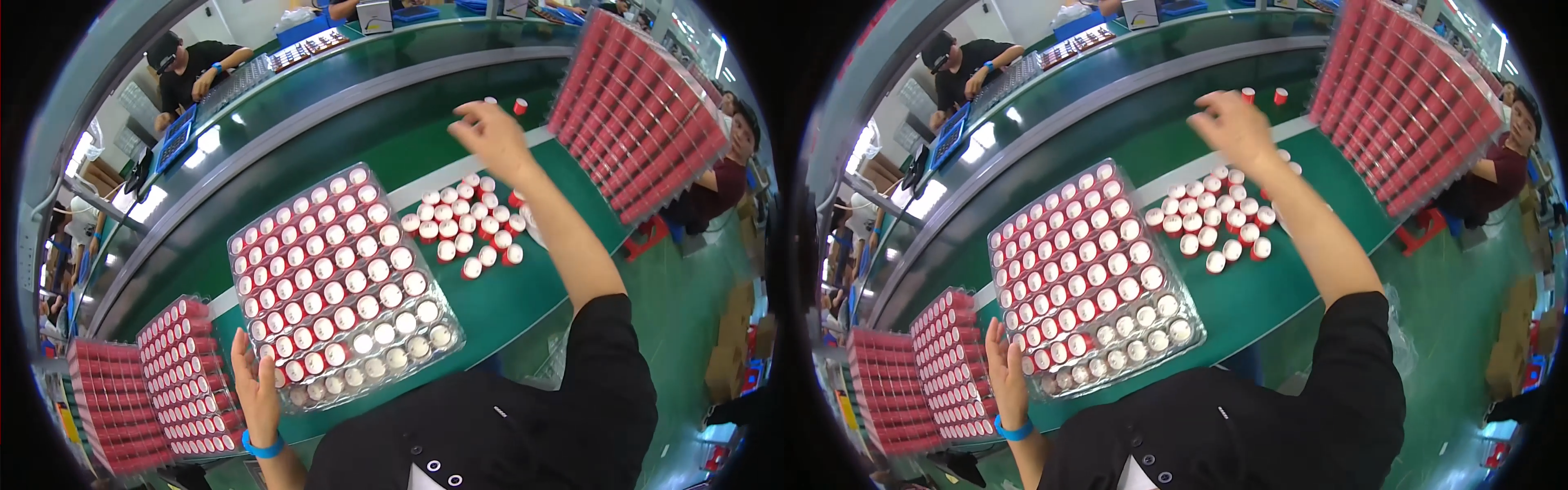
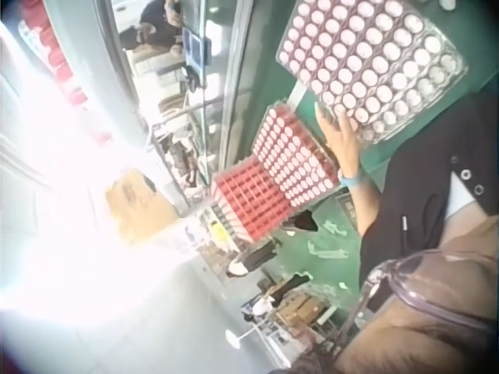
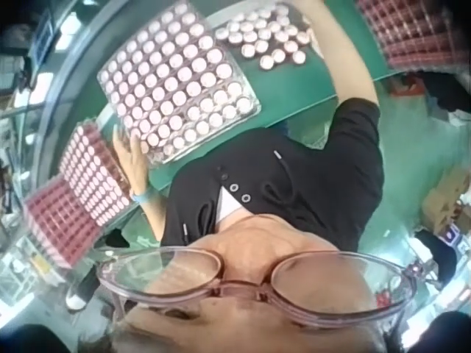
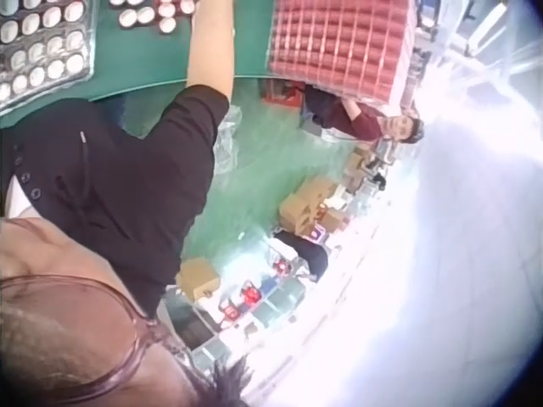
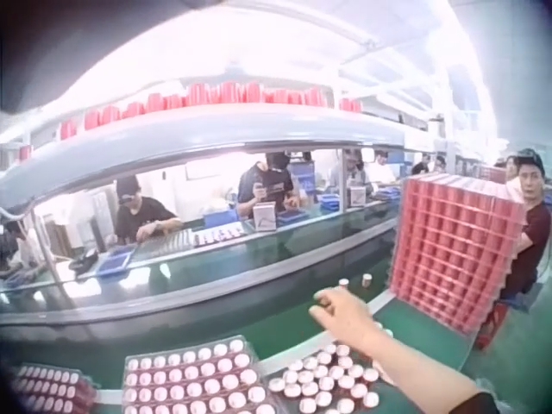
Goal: The person sorts pink cylindrical electronic components by hand, placing them into plastic trays on a factory assembly line.
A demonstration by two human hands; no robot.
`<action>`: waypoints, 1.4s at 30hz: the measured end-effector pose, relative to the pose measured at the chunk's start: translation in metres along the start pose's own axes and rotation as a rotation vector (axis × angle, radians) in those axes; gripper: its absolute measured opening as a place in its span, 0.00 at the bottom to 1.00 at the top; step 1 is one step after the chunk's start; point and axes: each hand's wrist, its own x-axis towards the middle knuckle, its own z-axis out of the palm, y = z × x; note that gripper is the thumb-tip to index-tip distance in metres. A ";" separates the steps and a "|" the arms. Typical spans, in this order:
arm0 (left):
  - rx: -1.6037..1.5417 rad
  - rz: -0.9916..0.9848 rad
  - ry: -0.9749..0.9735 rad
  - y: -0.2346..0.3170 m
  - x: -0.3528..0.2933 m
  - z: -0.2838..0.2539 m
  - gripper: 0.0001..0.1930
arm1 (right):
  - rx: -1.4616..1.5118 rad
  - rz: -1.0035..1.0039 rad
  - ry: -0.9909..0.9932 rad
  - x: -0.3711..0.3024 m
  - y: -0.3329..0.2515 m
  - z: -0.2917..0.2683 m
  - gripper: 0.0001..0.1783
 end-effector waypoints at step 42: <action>-0.838 0.187 -0.125 0.048 0.013 -0.014 0.25 | 1.059 0.048 -0.885 -0.123 -0.240 0.058 0.21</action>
